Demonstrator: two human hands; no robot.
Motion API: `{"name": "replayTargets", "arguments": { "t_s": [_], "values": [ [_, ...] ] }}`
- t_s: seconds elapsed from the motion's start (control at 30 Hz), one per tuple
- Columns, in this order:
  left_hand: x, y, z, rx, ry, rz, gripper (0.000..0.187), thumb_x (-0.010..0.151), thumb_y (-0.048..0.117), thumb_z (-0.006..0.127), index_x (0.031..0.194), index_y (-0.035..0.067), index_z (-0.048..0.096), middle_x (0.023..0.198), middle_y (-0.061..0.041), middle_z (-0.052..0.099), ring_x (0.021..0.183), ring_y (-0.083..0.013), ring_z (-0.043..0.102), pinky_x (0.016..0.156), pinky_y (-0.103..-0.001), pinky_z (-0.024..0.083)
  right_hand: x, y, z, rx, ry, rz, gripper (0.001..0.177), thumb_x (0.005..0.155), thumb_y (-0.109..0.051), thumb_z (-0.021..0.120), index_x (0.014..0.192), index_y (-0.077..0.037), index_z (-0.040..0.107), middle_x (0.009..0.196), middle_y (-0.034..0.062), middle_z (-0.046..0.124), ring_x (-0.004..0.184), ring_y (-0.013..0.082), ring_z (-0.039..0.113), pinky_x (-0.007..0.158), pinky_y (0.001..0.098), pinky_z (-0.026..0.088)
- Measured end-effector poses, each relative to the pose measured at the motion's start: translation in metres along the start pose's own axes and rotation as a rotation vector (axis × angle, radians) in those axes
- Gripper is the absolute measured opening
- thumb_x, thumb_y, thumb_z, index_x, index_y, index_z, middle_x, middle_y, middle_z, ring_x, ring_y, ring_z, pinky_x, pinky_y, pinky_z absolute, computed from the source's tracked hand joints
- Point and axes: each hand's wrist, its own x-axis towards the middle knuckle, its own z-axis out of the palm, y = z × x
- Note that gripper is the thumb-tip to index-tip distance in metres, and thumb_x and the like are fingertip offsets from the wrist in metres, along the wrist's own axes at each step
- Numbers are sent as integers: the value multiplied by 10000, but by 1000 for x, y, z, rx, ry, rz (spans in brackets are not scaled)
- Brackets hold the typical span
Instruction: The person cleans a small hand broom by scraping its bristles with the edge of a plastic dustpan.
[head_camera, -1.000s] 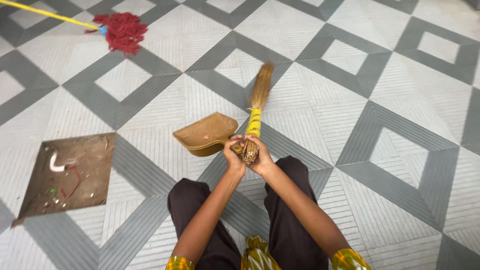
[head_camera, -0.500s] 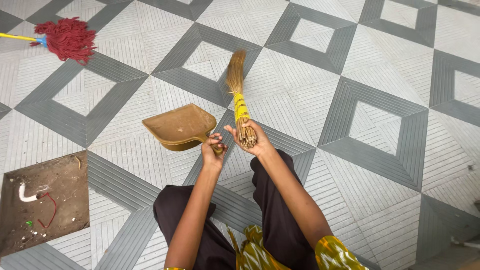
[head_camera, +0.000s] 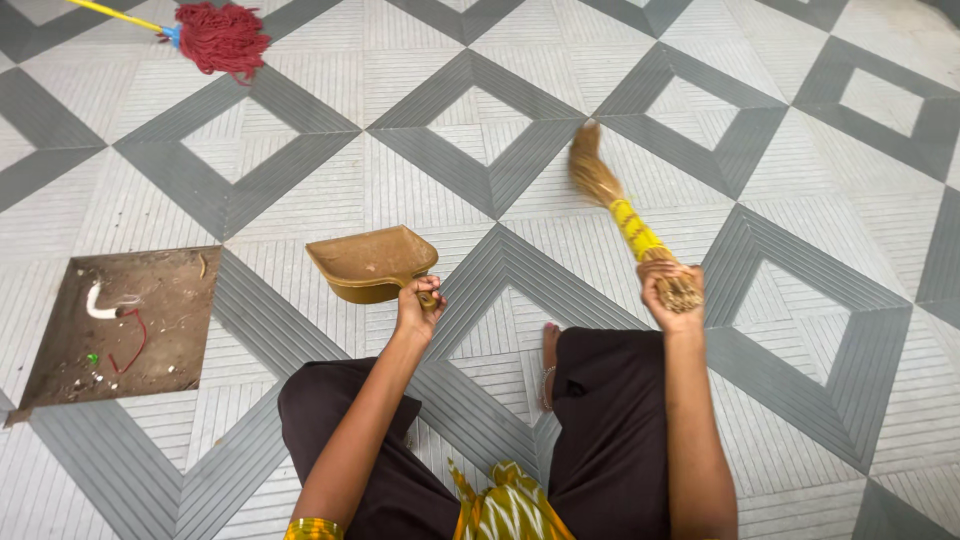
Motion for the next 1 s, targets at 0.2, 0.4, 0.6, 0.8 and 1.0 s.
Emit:
{"name": "replayTargets", "arguments": {
  "t_s": [0.2, 0.4, 0.6, 0.8, 1.0],
  "values": [
    [3, 24, -70, 41, 85, 55, 130, 776, 102, 564, 896, 93, 612, 823, 8, 604, 632, -99, 515, 689, -313, 498, -44, -73, 0, -61, -72, -216, 387, 735, -8, 656, 1064, 96, 481, 900, 130, 531, 695, 179, 557, 632, 272, 564],
    [-20, 45, -128, 86, 257, 63, 181, 771, 129, 574, 938, 99, 638, 809, 20, 613, 639, -109, 518, 702, -310, 509, -52, -107, -20, -260, -89, -502, 260, 760, -17, 669, 987, 20, 546, 862, 92, 610, 703, 189, 622, 704, 286, 600],
    [-35, 52, -105, 43, 298, 104, 199, 808, 226, 584, 965, 108, 613, 803, 15, 588, 671, -120, 503, 707, -298, 496, -13, -87, -31, -430, 192, -717, 127, 764, -111, 703, 809, -109, 583, 744, 34, 656, 657, 187, 670, 642, 315, 595],
    [-18, 33, -51, -24, 179, 44, 234, 809, 267, 583, 956, 94, 643, 808, -4, 609, 663, -135, 468, 726, -311, 487, 48, 3, -64, -508, 268, -588, 96, 769, -126, 643, 723, -96, 565, 660, 45, 600, 571, 196, 597, 610, 352, 575],
    [-5, 9, 4, 11, 49, 2, 376, 858, 395, 503, 980, 90, 686, 927, -31, 686, 817, -168, 581, 835, -350, 470, 78, 112, -88, -591, 217, -223, 130, 750, -73, 653, 736, -105, 528, 658, 45, 583, 573, 180, 596, 597, 320, 567]
  ]
}}
